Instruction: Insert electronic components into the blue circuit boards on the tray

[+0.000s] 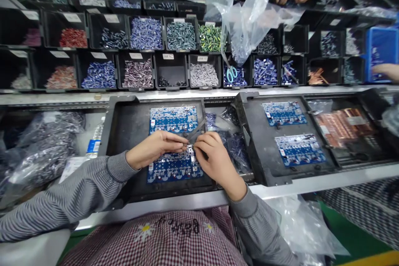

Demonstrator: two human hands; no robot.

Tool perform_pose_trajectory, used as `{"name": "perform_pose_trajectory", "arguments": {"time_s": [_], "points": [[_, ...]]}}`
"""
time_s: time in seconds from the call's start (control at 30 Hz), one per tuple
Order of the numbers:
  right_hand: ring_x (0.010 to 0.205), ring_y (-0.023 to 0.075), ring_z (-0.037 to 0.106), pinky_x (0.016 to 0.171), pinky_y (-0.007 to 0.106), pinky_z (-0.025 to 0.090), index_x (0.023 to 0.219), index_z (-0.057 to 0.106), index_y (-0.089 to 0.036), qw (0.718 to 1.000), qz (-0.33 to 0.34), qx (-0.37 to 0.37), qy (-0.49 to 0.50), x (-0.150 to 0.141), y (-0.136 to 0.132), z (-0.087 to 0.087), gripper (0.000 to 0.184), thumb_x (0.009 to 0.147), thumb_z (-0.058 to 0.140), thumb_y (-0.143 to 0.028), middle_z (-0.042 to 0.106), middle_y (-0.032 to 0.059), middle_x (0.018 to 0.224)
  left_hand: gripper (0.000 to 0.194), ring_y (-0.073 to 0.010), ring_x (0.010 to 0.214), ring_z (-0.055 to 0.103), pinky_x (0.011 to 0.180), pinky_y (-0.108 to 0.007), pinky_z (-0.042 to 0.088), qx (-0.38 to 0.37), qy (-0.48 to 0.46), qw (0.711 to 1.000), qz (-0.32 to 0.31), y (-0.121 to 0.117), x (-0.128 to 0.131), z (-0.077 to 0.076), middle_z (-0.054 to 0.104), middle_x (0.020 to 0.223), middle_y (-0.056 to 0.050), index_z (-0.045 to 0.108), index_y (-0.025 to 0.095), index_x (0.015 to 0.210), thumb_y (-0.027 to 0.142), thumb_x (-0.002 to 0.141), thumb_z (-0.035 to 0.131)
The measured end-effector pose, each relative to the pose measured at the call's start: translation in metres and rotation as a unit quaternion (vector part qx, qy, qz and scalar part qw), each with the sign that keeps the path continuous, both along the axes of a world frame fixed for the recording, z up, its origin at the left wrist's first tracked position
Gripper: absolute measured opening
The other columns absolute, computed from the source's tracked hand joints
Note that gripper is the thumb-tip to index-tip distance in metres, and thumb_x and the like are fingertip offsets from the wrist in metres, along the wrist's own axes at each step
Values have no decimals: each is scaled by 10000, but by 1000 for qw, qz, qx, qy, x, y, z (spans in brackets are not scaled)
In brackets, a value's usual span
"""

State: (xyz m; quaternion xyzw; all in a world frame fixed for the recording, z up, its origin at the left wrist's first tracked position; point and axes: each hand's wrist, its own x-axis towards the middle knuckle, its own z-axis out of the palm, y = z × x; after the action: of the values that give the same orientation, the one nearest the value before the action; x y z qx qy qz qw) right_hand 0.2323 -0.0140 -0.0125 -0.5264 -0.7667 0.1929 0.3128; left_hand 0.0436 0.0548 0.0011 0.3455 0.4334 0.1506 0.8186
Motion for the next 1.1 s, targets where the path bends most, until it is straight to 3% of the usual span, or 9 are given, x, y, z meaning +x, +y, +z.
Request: {"name": "perform_pose_trajectory", "arguments": {"time_s": [0.23,0.37,0.57,0.8,0.9,0.97,1.0,1.03,1.1], "points": [[1002,237,487,897,441,422,919,638,-213,997,32,-31,-67,4,2,-12,184,884,471,-143,643,62,964,113,-62,531,522,543,-186,436,113,65,991,-16,2,-1,2,634,656,-13,716,106,851,113,797,617],[1040,256,464,895,452,401,946,638,-196,993,39,-23,-106,4,0,-13,198,897,454,-142,637,80,1018,163,-57,541,539,532,-173,437,116,81,989,-41,1,1,3,674,718,-32,708,102,890,47,787,594],[1055,254,465,887,444,403,1032,647,-205,990,54,2,-129,6,-2,-15,256,898,448,-116,642,81,1038,63,-75,501,543,478,-179,420,121,84,988,-54,0,-1,0,668,649,-41,683,92,813,114,769,644],[990,227,542,862,430,470,1116,637,-241,999,8,45,-19,-6,2,1,280,867,543,-152,663,63,977,100,-63,499,499,450,-164,362,109,40,992,-48,0,-4,4,605,600,-8,659,104,702,179,768,651],[897,197,580,827,397,498,1061,655,-260,996,-10,81,39,-12,22,18,264,836,584,-141,675,35,905,136,-77,507,506,468,-188,381,133,9,988,-76,19,0,13,619,627,-20,673,111,733,224,795,628],[842,187,597,795,382,506,981,671,-257,992,-45,100,60,-14,41,28,213,819,598,-140,681,23,859,128,-109,556,550,530,-228,434,245,54,964,-86,50,3,22,645,660,-36,689,116,762,216,801,619],[827,186,603,782,376,508,948,674,-252,990,-67,105,68,-13,51,31,187,812,603,-145,682,22,847,115,-131,618,582,600,-257,465,330,95,935,-84,71,4,26,665,705,-47,699,121,790,206,800,622],[820,186,609,772,371,509,921,675,-246,987,-88,108,76,-12,60,33,164,809,604,-151,683,24,842,110,-153,704,606,692,-286,478,427,146,890,-71,96,5,30,682,763,-55,705,128,825,199,799,626],[820,185,616,765,358,510,891,672,-236,985,-110,102,86,-9,74,31,137,808,598,-156,684,29,844,150,-191,934,591,897,-345,421,590,241,767,-66,153,1,36,686,958,-71,699,140,930,193,822,610]]}}
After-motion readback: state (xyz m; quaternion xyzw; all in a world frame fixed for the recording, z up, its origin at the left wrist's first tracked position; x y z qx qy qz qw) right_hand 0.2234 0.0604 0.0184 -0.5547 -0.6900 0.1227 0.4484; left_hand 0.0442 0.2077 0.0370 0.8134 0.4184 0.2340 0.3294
